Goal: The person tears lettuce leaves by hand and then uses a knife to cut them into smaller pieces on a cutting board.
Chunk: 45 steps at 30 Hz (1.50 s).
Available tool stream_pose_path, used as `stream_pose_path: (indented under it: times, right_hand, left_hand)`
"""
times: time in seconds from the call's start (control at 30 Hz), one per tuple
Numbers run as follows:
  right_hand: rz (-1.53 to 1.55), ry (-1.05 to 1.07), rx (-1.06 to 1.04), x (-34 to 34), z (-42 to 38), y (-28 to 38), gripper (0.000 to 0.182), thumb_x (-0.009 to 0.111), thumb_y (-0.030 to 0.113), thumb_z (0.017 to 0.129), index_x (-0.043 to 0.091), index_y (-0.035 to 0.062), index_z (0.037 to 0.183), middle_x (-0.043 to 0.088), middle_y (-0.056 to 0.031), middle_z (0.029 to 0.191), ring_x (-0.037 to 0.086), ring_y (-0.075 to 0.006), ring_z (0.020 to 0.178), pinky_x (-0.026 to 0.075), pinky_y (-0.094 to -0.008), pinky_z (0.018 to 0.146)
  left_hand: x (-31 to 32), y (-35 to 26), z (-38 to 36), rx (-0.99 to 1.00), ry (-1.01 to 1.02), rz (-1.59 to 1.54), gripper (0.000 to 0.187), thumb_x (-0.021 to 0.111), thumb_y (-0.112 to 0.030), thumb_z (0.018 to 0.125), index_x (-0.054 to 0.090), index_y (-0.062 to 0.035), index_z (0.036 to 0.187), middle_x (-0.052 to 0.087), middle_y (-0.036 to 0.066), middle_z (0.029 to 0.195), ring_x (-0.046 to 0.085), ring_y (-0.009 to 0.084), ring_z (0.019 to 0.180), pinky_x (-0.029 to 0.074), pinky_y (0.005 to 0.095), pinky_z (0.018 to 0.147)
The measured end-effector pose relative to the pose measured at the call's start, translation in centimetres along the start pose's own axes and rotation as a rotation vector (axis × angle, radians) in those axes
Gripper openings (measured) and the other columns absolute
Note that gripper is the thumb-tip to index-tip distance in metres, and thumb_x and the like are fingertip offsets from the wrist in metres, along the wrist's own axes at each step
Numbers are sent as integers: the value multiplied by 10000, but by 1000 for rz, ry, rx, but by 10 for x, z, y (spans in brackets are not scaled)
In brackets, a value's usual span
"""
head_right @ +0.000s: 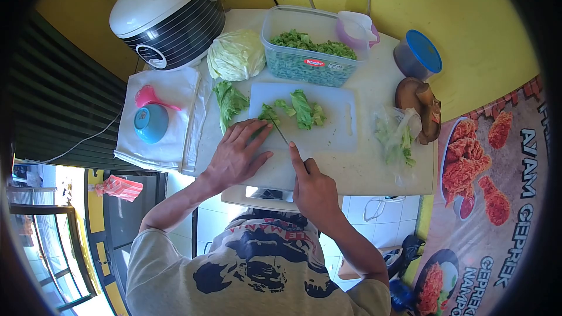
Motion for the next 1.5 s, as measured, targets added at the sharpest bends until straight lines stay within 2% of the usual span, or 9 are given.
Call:
stream_pose_path:
  times: [0.2,0.33,0.53,0.63,0.93,1.03,1.13,1.3,1.5]
  right_hand:
    - [3,33,15,-1,-5,0,774,628,28,921,348,137,1634,589,-130,889,619,-312,554,543,-438,527]
    - [-24,70,50,-5,-9,3,732,626,-22,919,397,94,1605,596,-139,857,616,-327,583,531,-440,540]
    - [-103,105,49,-4,-3,7,747,629,-10,904,401,100,1606,597,-119,829,607,-312,552,530,-434,517]
    - [-129,79,16,5,7,5,910,681,30,785,354,123,1629,605,-119,859,641,-297,543,566,-435,514]
    - [-199,33,-20,12,47,14,881,693,67,800,367,103,1618,652,-149,898,672,-321,552,567,-440,509]
    - [-150,60,-2,8,32,10,884,694,62,800,372,124,1621,643,-142,881,659,-311,536,563,-436,504]
    - [-117,83,33,-1,8,9,787,641,-13,859,413,114,1602,619,-126,820,617,-309,530,539,-425,506]
    - [-133,-3,15,0,8,-1,783,639,19,883,393,141,1616,601,-100,797,610,-286,503,535,-423,491]
    - [-113,-120,40,-7,13,-10,765,643,34,896,403,143,1614,584,-90,773,592,-268,487,519,-419,471]
  left_hand:
    - [2,0,0,-17,20,18,589,727,-330,947,584,-14,1423,550,160,1418,514,357,1332,447,489,1104]
    - [2,0,1,-35,25,-15,581,734,-318,940,591,-12,1413,553,159,1413,516,356,1328,449,485,1103]
    - [2,2,1,-36,9,-40,571,757,-298,920,611,-7,1389,558,157,1407,528,358,1316,472,479,1083]
    - [3,2,1,-38,-4,-48,569,763,-293,912,617,-6,1381,561,157,1404,530,359,1315,478,480,1077]
    - [3,1,0,-48,5,-49,576,774,-283,900,619,-6,1380,564,161,1395,527,360,1320,474,478,1086]
    - [2,1,0,-41,1,-43,575,769,-283,904,617,-4,1385,558,165,1399,523,358,1325,471,476,1091]
    - [4,0,-2,-49,-1,-37,581,762,-282,911,610,0,1396,550,167,1406,515,354,1332,469,477,1094]
    - [3,-1,0,-43,17,-33,590,756,-284,916,603,9,1404,543,170,1415,508,355,1338,464,484,1099]
    - [0,-1,-1,-42,25,-34,701,770,-288,909,509,1,1492,518,188,1451,486,385,1366,435,510,1125]
Point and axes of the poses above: each hand's wrist, its own z-axis towards the middle knuckle, its own x-axis out of the palm, y = z × x, the point moved 5 cm from there along z, towards the middle knuckle
